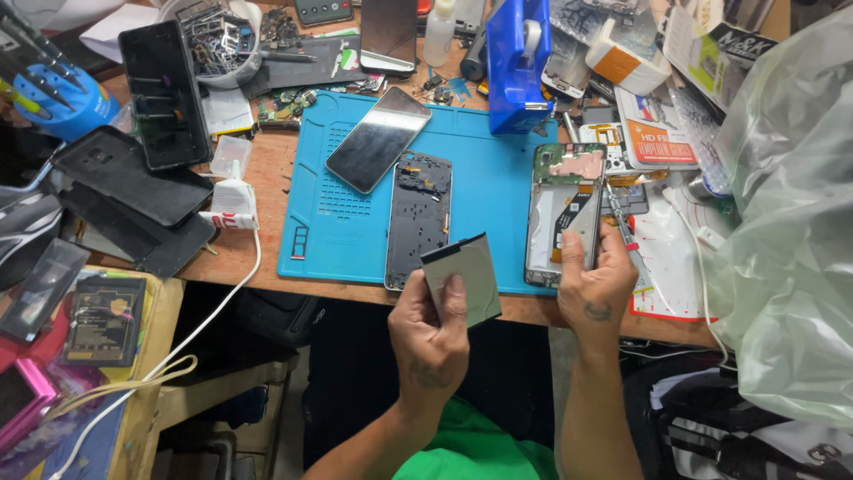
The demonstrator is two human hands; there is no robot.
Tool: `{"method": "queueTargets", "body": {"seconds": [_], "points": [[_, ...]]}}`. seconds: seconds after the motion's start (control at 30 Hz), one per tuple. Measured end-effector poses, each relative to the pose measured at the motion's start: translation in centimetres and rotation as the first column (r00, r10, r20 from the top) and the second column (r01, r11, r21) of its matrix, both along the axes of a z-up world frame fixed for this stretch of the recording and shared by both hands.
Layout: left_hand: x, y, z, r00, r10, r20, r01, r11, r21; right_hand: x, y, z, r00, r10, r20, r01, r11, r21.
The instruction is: The person removes the back cover of a smartphone, disconnects the battery, and extracts the old battery. They then apply adhesive to a new battery, peel off the protective film, and prepare it for installation. The person handles the phone, battery, and tools throughout the process.
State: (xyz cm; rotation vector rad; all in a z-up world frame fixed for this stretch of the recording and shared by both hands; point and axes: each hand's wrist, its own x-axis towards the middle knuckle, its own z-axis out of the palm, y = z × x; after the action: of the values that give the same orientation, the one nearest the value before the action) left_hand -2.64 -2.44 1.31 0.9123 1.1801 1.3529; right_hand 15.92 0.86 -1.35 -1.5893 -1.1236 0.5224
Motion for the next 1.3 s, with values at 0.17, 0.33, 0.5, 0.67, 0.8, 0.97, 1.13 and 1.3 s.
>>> {"method": "queueTargets", "body": {"seconds": [0.17, 0.33, 0.5, 0.67, 0.8, 0.97, 1.13, 1.3], "points": [[-1.6, 1.7, 0.1, 0.997, -0.018, 0.072, 0.015, 0.999, 0.043, 0.1, -0.1, -0.9, 0.976, 0.2, -0.082, -0.2, 0.98, 0.009], [-2.7, 1.8, 0.1, 0.976, -0.144, 0.166, 0.149, 0.989, -0.021, -0.5, -0.4, -0.7, 0.988, 0.138, 0.062, -0.128, 0.981, -0.149], [-3.3, 1.8, -0.2, 0.951, -0.248, 0.187, 0.254, 0.967, -0.009, -0.1, -0.7, 0.2, 0.862, 0.152, 0.483, -0.074, 0.981, -0.177], [-4.3, 1.6, -0.3, 0.97, -0.207, 0.129, 0.212, 0.977, -0.02, 0.9, 0.3, -0.1, 0.87, 0.118, 0.478, -0.055, 0.988, -0.143], [-5.0, 1.2, -0.4, 0.988, -0.153, 0.018, 0.152, 0.988, 0.015, 1.3, 1.9, -0.5, 0.926, 0.097, 0.365, -0.047, 0.989, -0.143], [-5.0, 1.6, -1.4, 0.998, -0.053, -0.033, 0.056, 0.994, 0.09, 0.7, 2.7, -0.3, 0.913, 0.166, 0.373, -0.095, 0.975, -0.201], [-4.1, 2.0, -2.6, 1.0, -0.02, 0.017, 0.017, 0.991, 0.133, -0.1, 2.8, 0.4, 0.862, 0.236, 0.448, -0.128, 0.958, -0.258], [-3.3, 2.1, -3.3, 0.998, -0.042, 0.053, 0.033, 0.986, 0.163, -0.6, 2.1, 1.8, 0.837, 0.221, 0.501, -0.093, 0.959, -0.267]]}}
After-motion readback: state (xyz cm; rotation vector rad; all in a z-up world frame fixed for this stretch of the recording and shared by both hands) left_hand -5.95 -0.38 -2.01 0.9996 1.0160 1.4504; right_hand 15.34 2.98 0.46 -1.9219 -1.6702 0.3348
